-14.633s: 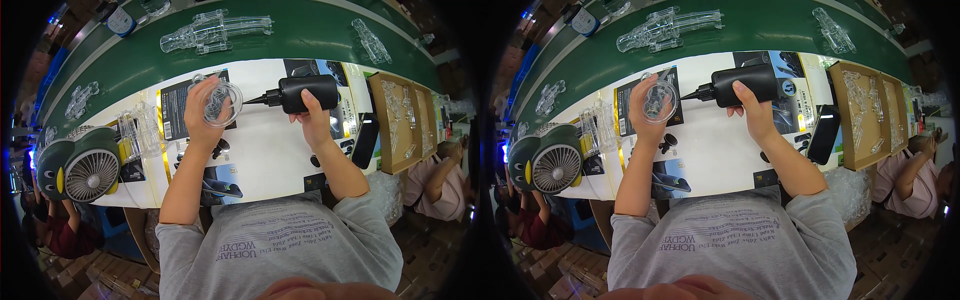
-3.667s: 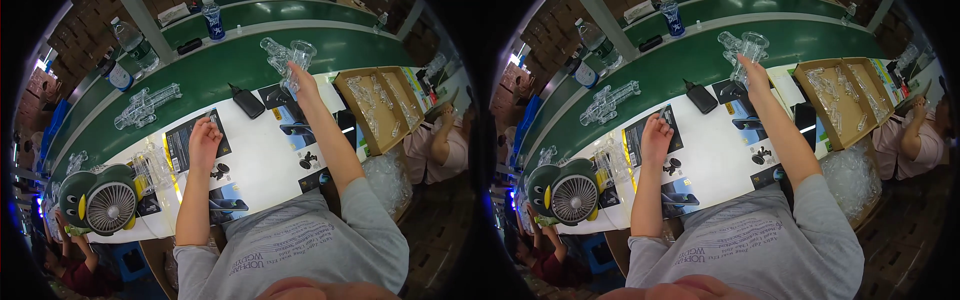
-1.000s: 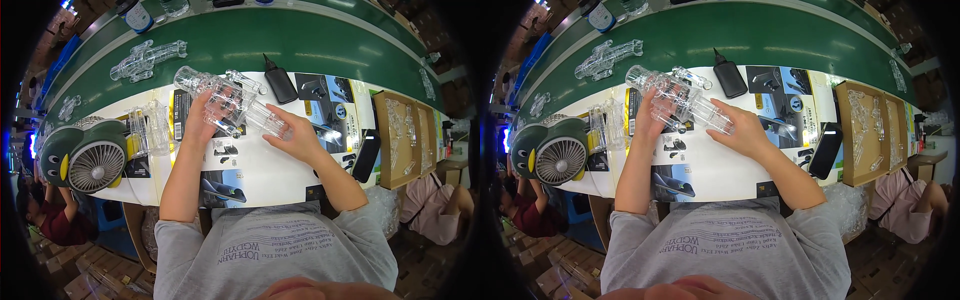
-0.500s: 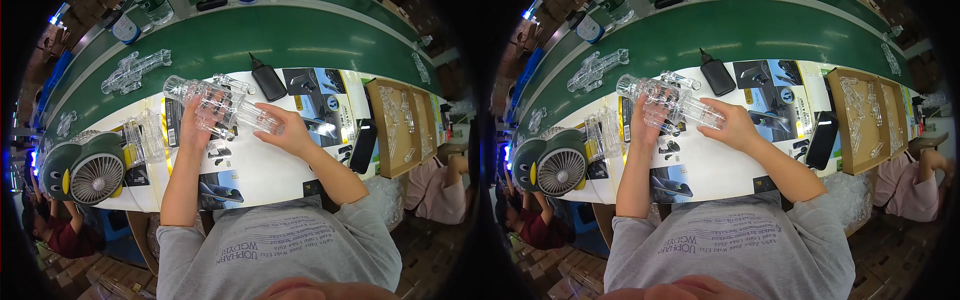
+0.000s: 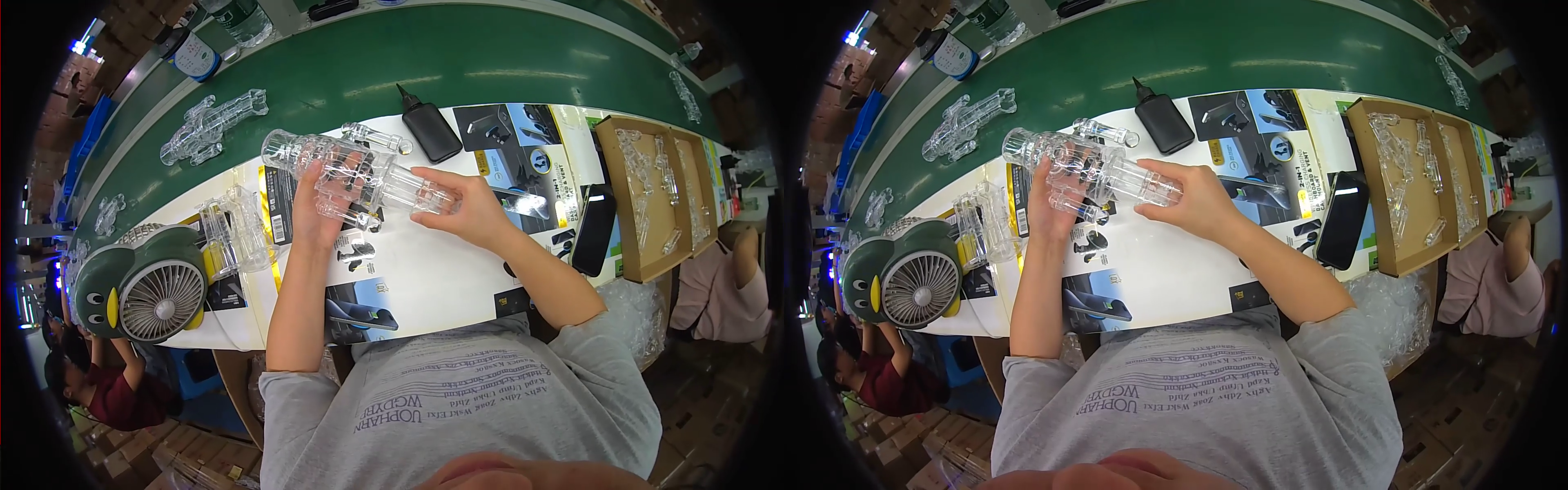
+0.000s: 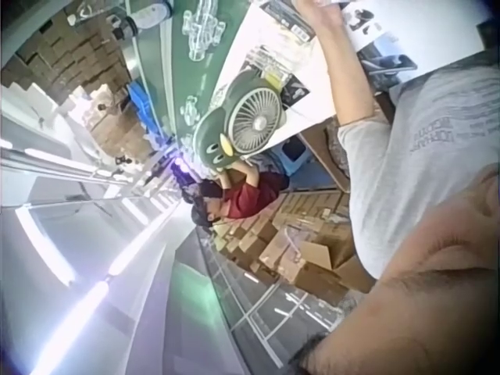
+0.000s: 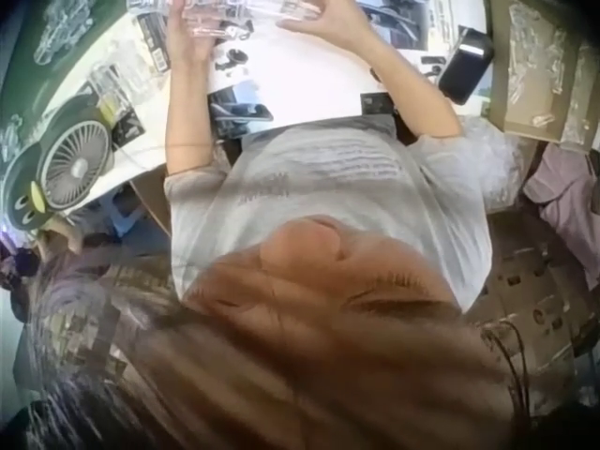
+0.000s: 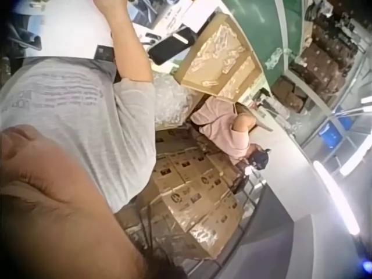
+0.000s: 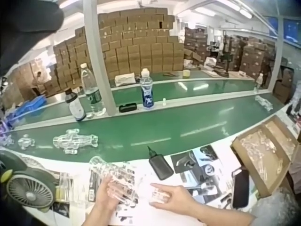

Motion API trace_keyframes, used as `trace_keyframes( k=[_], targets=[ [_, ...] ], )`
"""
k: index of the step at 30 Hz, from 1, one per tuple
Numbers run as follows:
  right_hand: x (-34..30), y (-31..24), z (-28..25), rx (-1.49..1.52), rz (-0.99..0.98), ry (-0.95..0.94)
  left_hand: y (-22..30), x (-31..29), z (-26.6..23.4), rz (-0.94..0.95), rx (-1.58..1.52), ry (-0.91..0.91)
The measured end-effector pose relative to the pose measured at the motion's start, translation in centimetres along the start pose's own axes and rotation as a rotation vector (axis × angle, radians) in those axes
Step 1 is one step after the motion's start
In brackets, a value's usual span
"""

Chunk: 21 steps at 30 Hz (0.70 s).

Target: Assembling plastic bottle components on a production line using adhesive.

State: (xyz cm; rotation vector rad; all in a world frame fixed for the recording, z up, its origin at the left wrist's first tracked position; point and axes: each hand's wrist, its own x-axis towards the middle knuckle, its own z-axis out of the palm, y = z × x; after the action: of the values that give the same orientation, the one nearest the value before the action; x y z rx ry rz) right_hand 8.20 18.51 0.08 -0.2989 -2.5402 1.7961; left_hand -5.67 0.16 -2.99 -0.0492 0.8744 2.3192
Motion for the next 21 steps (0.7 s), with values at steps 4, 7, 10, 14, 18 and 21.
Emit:
trace_keyframes(
  k=[4,7,10,14,18,21],
  targets=[
    [-0.2,-0.3,0.2,0.005,0.035,0.007,0.1,-0.1,0.3,-0.001,0.031,0.032],
    [-0.1,0.1,0.0,0.083,0.026,0.001,0.2,-0.2,0.5,-0.006,0.054,0.033],
    [-0.1,-0.4,-0.4,0.085,0.08,-0.062,0.4,-0.4,0.4,0.0,0.061,0.013],
    [0.0,0.3,-0.2,0.124,0.029,-0.044,0.2,-0.4,0.8,0.014,0.062,0.027],
    [-0.4,-0.6,0.3,0.041,0.022,0.012,0.2,-0.3,0.5,0.022,0.071,0.049],
    [-0.7,-1.2,0.4,0.011,0.039,0.024,0.4,-0.3,0.1,0.017,0.041,0.002]
  ],
)
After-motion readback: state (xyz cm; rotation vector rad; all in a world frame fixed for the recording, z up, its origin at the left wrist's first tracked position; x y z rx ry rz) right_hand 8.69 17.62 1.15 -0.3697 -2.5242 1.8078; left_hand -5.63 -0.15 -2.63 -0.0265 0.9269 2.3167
